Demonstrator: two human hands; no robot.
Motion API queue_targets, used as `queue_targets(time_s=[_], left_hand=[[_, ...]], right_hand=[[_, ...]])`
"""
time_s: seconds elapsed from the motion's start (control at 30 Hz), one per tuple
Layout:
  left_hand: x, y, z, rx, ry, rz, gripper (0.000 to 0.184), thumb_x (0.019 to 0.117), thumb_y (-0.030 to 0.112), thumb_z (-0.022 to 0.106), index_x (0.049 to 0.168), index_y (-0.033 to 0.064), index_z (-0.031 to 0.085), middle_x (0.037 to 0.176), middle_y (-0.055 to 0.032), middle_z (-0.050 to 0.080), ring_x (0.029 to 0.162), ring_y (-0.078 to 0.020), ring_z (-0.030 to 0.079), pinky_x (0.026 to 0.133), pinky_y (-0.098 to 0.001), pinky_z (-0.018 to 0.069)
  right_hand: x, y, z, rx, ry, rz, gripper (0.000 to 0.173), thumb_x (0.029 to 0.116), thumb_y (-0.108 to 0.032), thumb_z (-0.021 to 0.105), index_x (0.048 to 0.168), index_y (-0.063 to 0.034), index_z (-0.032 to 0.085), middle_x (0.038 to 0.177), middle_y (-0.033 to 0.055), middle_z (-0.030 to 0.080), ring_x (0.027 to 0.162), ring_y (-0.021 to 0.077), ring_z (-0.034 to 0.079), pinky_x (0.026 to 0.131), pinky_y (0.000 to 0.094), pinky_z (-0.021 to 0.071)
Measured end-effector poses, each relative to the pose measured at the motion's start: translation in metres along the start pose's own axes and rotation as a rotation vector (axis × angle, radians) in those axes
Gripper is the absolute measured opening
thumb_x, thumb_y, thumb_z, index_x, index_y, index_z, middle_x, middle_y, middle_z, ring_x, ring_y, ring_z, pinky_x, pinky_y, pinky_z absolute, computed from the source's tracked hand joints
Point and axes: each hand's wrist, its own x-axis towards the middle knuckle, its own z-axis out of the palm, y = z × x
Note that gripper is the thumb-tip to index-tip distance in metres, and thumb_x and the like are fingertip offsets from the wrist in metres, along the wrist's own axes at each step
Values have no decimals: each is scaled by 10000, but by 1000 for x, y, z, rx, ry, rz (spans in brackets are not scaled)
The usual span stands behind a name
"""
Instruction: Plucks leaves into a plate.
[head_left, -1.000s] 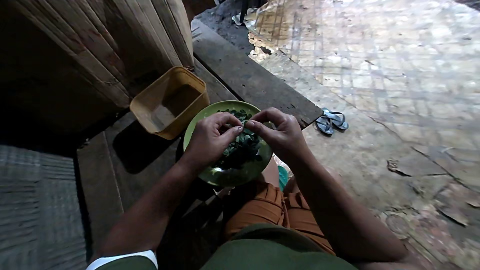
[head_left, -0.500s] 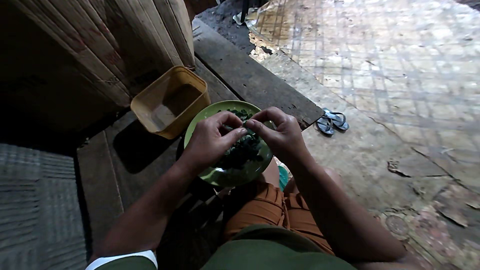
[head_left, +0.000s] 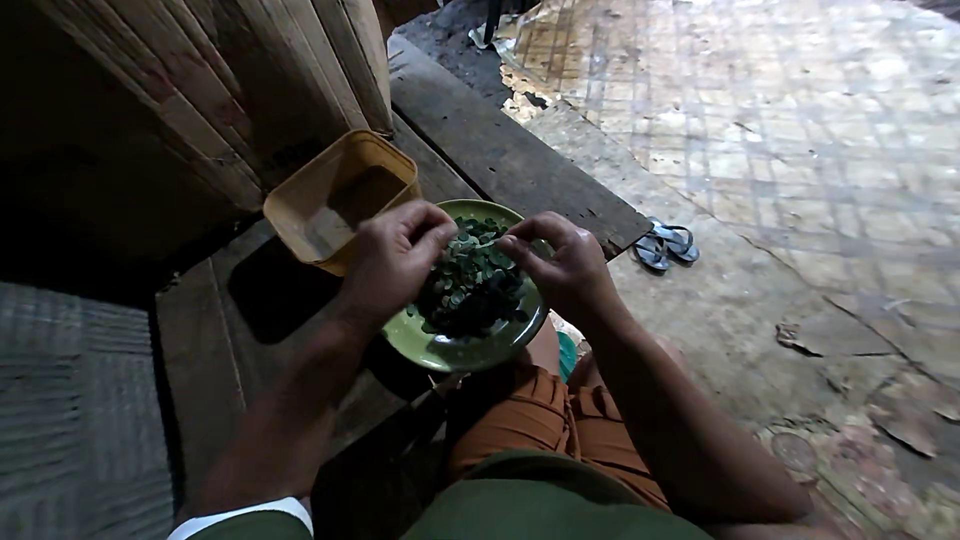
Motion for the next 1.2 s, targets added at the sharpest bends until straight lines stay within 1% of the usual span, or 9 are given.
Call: queue_targets(time_s=[0.07, 0.23, 0.3, 0.5, 0.6, 0.77, 0.87, 1.07, 1.2], left_hand=[[6, -7, -21, 194, 87, -23, 200, 1024, 218, 614, 1070, 54, 718, 952, -60, 713, 832, -98, 670, 782, -318, 568], [16, -29, -51, 544, 178, -240, 293, 1059, 257, 553, 1113, 30, 731, 1075, -200, 725, 1019, -369, 690, 886, -618, 499], [17, -35, -54, 606, 124, -313, 336, 1070, 281, 536, 1118, 13, 732, 1117, -228, 711, 1086, -413, 670, 931, -646, 479], [19, -42, -43, 555, 98, -88, 235, 1007, 206, 621, 1083, 10, 725, 1262, -190, 670, 1247, -373, 592, 1090, -610, 381], [17, -29, -29, 305, 42, -1, 242, 1006, 162, 610, 1192, 38, 704, 1314, -148, 650, 1287, -252, 584, 1105, -453, 449], [9, -12, 1, -205, -209, -7, 345, 973, 169, 676, 1290, 38, 645, 1229, -49, 688, 1132, -63, 641, 1012, -282, 525], [8, -11, 16, -268, -227, -5, 238, 953, 90, 688, 1184, 36, 669, 1074, -16, 714, 983, -16, 672, 902, -213, 559], [6, -11, 25, -459, -208, -83, 89, 937, 8, 677, 1023, 33, 672, 885, 4, 697, 784, -32, 667, 736, -201, 577], [6, -7, 24, -522, -209, -107, 78, 926, -10, 682, 987, 37, 671, 865, 12, 692, 775, -31, 662, 725, -196, 572]], right_hand=[[1, 3, 0, -86, -55, -3, 187, 992, -234, 653, 1015, -86, 765, 981, 56, 722, 976, 206, 666, 982, 545, 441], [6, -1, 3, -244, -199, -12, 216, 981, -235, 664, 1156, -164, 768, 1104, 52, 727, 1091, 265, 640, 1069, 583, 368], [11, -3, 7, -298, -171, -44, 222, 980, -225, 664, 1168, -159, 762, 1119, 74, 721, 1093, 295, 637, 1050, 594, 380], [28, -6, 21, -340, -189, -81, 179, 977, -258, 665, 1028, -125, 773, 1034, 88, 737, 1082, 305, 662, 1038, 605, 393], [28, -9, 15, -269, -173, -55, 167, 983, -243, 660, 1017, -116, 762, 1009, 87, 715, 1050, 291, 650, 1026, 598, 394], [20, -2, 4, -130, -89, -54, 175, 981, -252, 660, 1007, -115, 766, 993, 63, 715, 1009, 226, 654, 971, 542, 428], [15, -8, 1, -99, -78, -43, 149, 972, -220, 675, 998, -106, 766, 967, 64, 697, 954, 222, 647, 933, 550, 438], [8, -7, -4, -27, -79, -22, 134, 965, -197, 676, 998, -100, 763, 962, 40, 698, 951, 197, 643, 962, 561, 431], [5, 2, -9, 35, -70, -30, 143, 970, -235, 679, 999, -117, 755, 962, 1, 699, 952, 121, 651, 940, 445, 486]])
